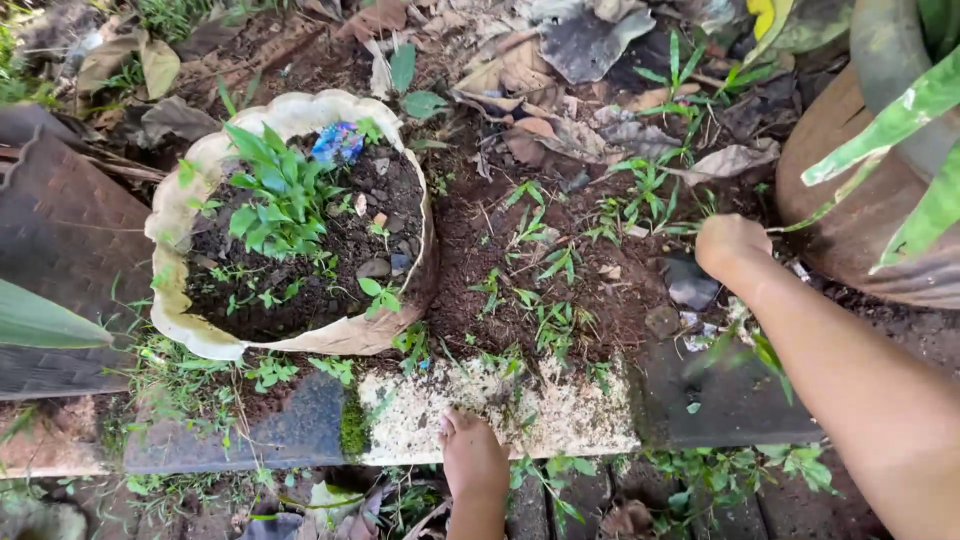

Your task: Pulling weeds and grass by hand from garden beds and around potted plants.

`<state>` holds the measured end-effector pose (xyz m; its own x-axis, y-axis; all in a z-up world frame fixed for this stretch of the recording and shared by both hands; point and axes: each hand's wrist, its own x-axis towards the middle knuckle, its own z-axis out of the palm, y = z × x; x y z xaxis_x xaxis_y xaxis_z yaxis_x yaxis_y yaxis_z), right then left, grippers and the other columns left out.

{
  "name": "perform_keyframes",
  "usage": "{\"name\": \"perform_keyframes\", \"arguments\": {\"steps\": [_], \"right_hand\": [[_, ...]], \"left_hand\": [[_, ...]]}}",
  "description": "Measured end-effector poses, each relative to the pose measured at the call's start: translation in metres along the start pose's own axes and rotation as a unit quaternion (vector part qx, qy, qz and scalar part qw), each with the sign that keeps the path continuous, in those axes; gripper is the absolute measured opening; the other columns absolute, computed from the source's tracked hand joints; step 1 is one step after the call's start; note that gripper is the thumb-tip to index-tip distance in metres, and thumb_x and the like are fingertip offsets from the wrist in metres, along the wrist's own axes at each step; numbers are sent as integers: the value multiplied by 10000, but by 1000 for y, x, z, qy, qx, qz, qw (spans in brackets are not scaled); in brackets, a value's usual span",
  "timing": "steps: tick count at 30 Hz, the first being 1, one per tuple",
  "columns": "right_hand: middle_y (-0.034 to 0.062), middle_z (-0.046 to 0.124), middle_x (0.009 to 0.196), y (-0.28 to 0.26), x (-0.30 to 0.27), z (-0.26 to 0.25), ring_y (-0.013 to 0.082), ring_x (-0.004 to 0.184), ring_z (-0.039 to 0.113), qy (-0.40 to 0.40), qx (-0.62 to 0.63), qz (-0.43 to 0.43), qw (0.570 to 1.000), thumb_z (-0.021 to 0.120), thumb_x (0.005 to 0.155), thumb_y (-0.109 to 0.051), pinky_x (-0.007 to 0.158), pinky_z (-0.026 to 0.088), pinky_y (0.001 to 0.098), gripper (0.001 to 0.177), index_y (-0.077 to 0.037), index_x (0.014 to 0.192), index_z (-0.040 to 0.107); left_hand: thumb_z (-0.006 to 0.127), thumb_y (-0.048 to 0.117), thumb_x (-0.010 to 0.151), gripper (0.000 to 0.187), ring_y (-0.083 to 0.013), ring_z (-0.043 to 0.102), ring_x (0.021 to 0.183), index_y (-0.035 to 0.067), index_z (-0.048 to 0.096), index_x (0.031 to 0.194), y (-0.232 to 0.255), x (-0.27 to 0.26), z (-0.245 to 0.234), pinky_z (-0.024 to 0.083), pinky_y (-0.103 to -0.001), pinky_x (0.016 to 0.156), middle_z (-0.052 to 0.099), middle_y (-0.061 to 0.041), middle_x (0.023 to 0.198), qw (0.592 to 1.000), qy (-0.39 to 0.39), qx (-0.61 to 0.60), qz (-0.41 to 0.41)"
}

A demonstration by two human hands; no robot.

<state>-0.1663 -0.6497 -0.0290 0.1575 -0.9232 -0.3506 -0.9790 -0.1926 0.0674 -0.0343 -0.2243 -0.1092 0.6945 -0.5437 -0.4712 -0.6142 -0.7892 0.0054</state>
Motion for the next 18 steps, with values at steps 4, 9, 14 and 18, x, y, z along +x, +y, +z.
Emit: {"name": "perform_keyframes", "arguments": {"steps": [4,9,14,18], "right_hand": [[169,667,982,7,-39,-26,305,806,627,-40,109,-16,993,550,1002,-79,662,525,382,186,-7,1013,721],[92,757,1139,-30,-171,-55,240,919,706,-140,312,-111,933,698,963,-320,841,575,344,355,-128,1259,728],[-5,623,663,-75,-268,-16,62,415,420,-126,283,-253,916,506,1090,-183,387,356,195,253,-104,1285,647],[30,649,671,-51,-320,52,95,436,434,-58,393,-226,889,499,1045,-269,425,291,295,300,-111,1168,722]], "left_hand": [[816,379,920,975,-466,259,1490,-131,237,1516,-4,0,-1,272,-529,1238,191,-368,1601,1000,-2,18,8],[779,424,930,851,-483,296,1477,-138,385,1434,0,-1,3,302,-543,1223,277,-376,1558,1000,-7,27,12],[776,463,935,1008,-445,330,1466,-136,221,1526,-5,0,-2,298,-475,1237,113,-342,1643,1000,-14,-4,20],[582,-24,960,703,-473,247,1496,-141,189,1531,-16,-20,-22,261,-539,1243,147,-375,1615,997,-27,11,71]]}}
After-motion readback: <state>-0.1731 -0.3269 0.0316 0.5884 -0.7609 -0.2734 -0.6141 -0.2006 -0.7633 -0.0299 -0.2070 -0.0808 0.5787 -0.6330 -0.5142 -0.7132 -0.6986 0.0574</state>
